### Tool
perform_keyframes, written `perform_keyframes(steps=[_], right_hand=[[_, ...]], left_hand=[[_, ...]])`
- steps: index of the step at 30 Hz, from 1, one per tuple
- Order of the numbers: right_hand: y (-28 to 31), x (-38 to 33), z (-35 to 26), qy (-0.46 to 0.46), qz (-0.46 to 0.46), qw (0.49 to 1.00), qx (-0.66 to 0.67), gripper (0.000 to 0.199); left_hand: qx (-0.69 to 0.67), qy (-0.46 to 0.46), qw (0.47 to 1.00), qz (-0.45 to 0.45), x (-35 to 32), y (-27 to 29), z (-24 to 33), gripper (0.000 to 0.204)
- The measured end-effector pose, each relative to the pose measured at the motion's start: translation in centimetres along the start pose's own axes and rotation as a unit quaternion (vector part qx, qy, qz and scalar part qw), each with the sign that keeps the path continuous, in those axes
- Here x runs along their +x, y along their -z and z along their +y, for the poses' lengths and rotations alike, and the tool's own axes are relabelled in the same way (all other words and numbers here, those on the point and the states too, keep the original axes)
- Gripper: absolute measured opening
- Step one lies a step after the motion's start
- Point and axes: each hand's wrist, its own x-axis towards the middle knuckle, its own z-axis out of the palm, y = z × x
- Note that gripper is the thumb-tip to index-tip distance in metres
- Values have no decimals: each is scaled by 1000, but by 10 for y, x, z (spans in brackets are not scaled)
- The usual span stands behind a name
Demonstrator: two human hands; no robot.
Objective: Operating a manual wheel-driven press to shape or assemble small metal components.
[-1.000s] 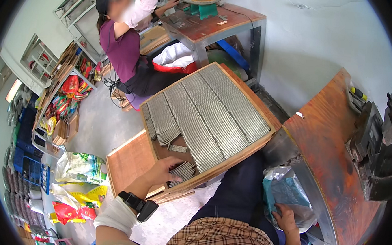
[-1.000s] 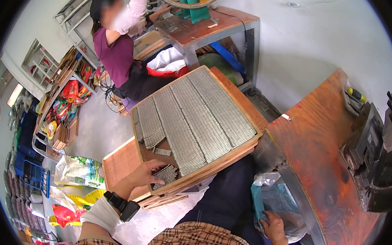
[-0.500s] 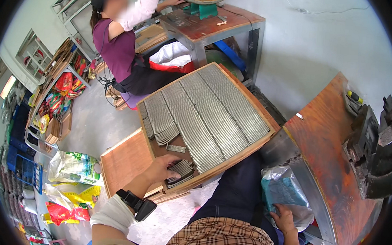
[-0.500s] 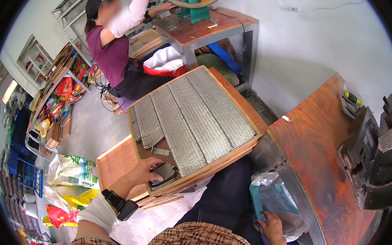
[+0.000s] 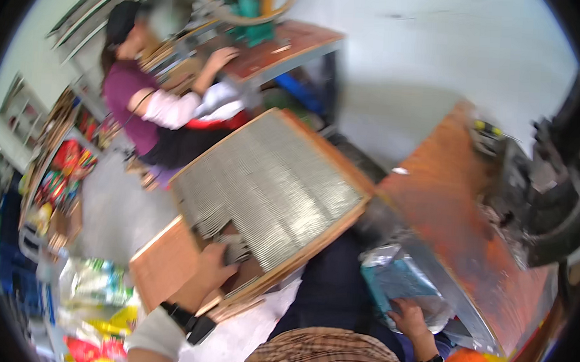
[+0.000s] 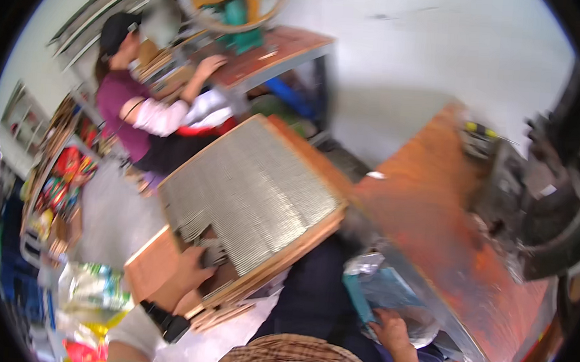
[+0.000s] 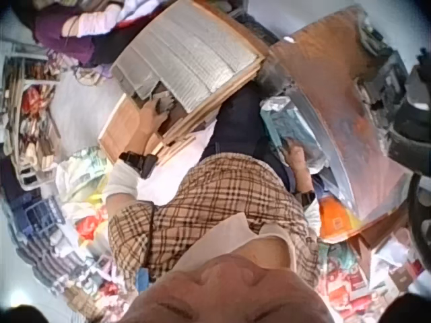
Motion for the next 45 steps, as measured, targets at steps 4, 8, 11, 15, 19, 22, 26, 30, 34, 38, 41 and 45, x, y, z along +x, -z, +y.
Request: perform_keyframes(steps=[4,8,11,15,19,22,26,30,34,38,41,45], right_hand=[[-13,2,7,47,1,999,3,37],[11,-10,-13,53,12,997,51,37],[36,-24,-17,45,48,996,52,37],[52,-49,-1,10,99,994,44,38],[54,-66,5,-19,109,993,35,41],[48,-71,11,-36,116,991,64,42],[43,-72,16,-29,137,985,99,42],[35,-76,23,-55,150,982,102,43],[66,-85,7,-30,126,975,181,41],[169,-73,-32,101,143,934,311,33],[230,-15,-37,71,350,934,28,36],[267,76,-16,-45,502,864,-11,45]], left_hand=[[-207,114,972,11,-4,28,21,51],[-242,-10,970,-30,47,52,134,46],[-221,-160,958,-88,94,39,268,44],[-150,-324,929,-94,133,0,430,38],[-64,-346,932,-89,139,-24,518,34],[-3,-330,942,-69,142,-50,545,36],[-101,-335,936,-24,146,-65,561,38],[-337,-397,848,-99,158,-93,549,27],[-572,-265,716,-299,165,-83,528,21],[-236,-511,826,36,187,-115,516,34],[-259,-484,836,-10,193,-124,514,37],[-339,-480,804,-90,191,-120,523,42]])
